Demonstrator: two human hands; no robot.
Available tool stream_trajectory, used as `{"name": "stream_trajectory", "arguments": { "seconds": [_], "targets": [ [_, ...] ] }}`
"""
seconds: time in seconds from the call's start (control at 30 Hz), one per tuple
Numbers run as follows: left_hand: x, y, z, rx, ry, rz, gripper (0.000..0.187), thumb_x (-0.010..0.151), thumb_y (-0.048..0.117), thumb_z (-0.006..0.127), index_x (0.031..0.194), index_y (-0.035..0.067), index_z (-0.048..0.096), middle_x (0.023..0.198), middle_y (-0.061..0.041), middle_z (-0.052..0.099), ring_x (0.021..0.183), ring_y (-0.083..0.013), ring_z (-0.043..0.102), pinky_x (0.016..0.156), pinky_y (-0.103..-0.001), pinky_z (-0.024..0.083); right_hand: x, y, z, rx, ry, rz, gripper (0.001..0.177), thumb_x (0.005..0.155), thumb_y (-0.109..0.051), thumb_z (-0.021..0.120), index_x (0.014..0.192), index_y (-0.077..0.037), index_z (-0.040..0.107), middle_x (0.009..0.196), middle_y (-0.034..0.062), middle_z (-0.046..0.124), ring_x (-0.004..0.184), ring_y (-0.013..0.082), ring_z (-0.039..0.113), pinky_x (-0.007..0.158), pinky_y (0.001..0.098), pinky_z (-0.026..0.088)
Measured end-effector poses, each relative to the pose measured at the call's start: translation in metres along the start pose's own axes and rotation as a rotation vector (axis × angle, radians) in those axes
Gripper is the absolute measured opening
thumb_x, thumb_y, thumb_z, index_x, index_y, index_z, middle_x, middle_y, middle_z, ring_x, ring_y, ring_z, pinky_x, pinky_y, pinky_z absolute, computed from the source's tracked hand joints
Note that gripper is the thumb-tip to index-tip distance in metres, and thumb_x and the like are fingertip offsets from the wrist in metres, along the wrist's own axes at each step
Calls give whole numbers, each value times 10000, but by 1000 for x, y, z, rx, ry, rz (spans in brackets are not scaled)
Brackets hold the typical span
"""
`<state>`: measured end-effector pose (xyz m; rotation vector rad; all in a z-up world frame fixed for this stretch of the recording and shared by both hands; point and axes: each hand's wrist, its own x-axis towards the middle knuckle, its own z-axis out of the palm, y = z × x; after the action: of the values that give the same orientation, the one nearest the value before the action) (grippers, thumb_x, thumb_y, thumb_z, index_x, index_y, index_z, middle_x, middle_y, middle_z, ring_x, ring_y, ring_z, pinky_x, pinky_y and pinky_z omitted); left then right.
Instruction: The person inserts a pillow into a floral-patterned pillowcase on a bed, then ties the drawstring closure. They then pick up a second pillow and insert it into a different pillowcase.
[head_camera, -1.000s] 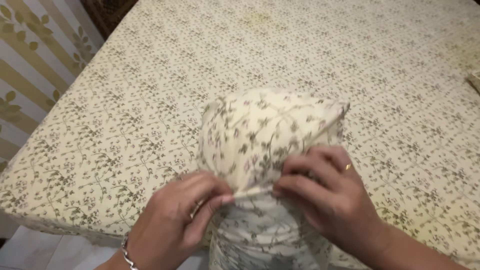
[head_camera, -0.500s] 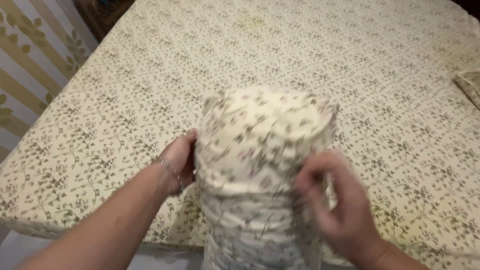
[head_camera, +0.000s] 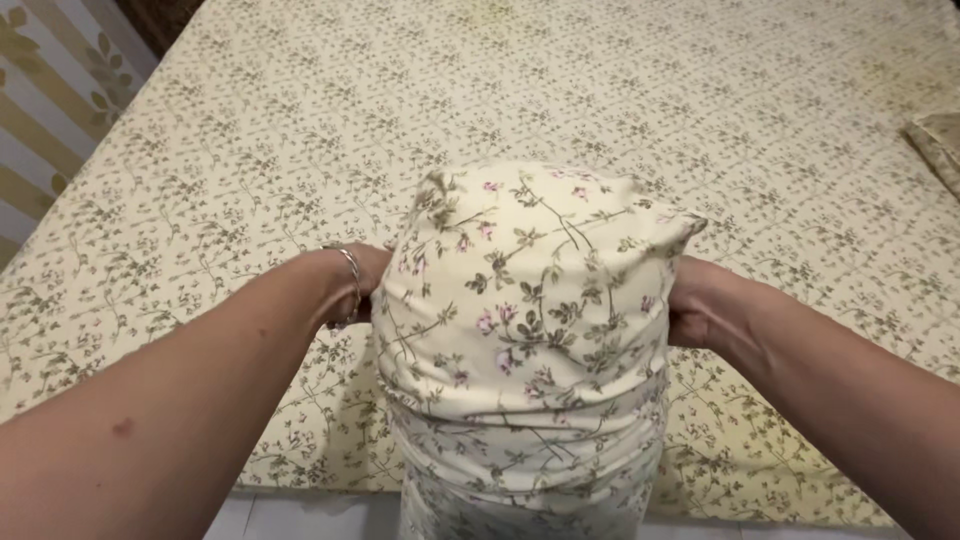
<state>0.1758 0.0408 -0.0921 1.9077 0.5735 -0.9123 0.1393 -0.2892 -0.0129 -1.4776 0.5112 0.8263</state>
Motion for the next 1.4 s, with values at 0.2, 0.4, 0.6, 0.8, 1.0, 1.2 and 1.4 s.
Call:
{"name": "stream_trajectory", "arguments": {
  "seconds": [0.2, 0.4, 0.6, 0.8, 1.0, 1.2, 1.4],
  "targets": [
    [41, -59, 8, -69, 130, -63, 294, 982, 283, 645, 982, -6, 700, 798, -141, 715, 582, -194, 567, 546, -345, 484, 34, 38, -19, -101, 231, 95, 374, 1022, -134, 482, 1188, 193, 553, 1049, 330, 704, 838, 323, 765, 726, 359, 610],
    [41, -95, 35, -245, 102, -137, 274, 969, 244, 646, 1065, -4, 710, 838, -160, 737, 608, -219, 558, 585, -372, 464, 45, 65, -22, -16, 161, 29, 386, 969, -69, 552, 1240, 205, 573, 1047, 303, 721, 809, 292, 745, 685, 395, 640],
    [-55, -76, 61, -560, 392, 415, 378, 972, 333, 554, 1118, 23, 714, 1075, -133, 773, 893, -199, 688, 810, -340, 577, -23, 62, 3, -114, 548, -554, 374, 1028, -188, 422, 1335, 2, 518, 1215, 214, 629, 1077, 319, 669, 866, 453, 616],
    [-153, -48, 59, 234, 755, 1242, 635, 835, 382, 766, 1385, 100, 616, 1499, -195, 507, 1332, -319, 519, 1046, -472, 488, -78, 55, 29, -977, 578, -1330, 771, 799, -423, 699, 1464, -94, 492, 1602, 312, 258, 1399, 409, 406, 1068, 529, 434],
    [-141, -14, 66, 234, 707, 1208, 214, 838, 199, 802, 1049, 173, 815, 1098, -25, 716, 1020, -197, 658, 868, -334, 600, -63, 33, 46, -1053, 694, -1311, 157, 860, -218, 840, 1015, -219, 821, 1187, 1, 647, 1168, 220, 570, 913, 362, 560],
    [-156, 0, 60, 176, 635, 1371, 116, 867, 70, 756, 977, 36, 768, 1093, -72, 727, 918, -195, 737, 813, -272, 605, -85, 32, 51, -983, 575, -1479, 106, 882, -35, 740, 976, -83, 739, 1124, 67, 706, 1065, 225, 679, 822, 285, 604],
    [-175, -10, 55, 139, 567, 1358, 113, 873, 60, 729, 974, 56, 780, 1082, -56, 780, 868, -152, 782, 734, -247, 618, -107, 42, 56, -989, 566, -1562, 169, 875, -33, 709, 1028, -100, 740, 1064, 48, 766, 1104, 225, 713, 970, 384, 587]
  ]
}}
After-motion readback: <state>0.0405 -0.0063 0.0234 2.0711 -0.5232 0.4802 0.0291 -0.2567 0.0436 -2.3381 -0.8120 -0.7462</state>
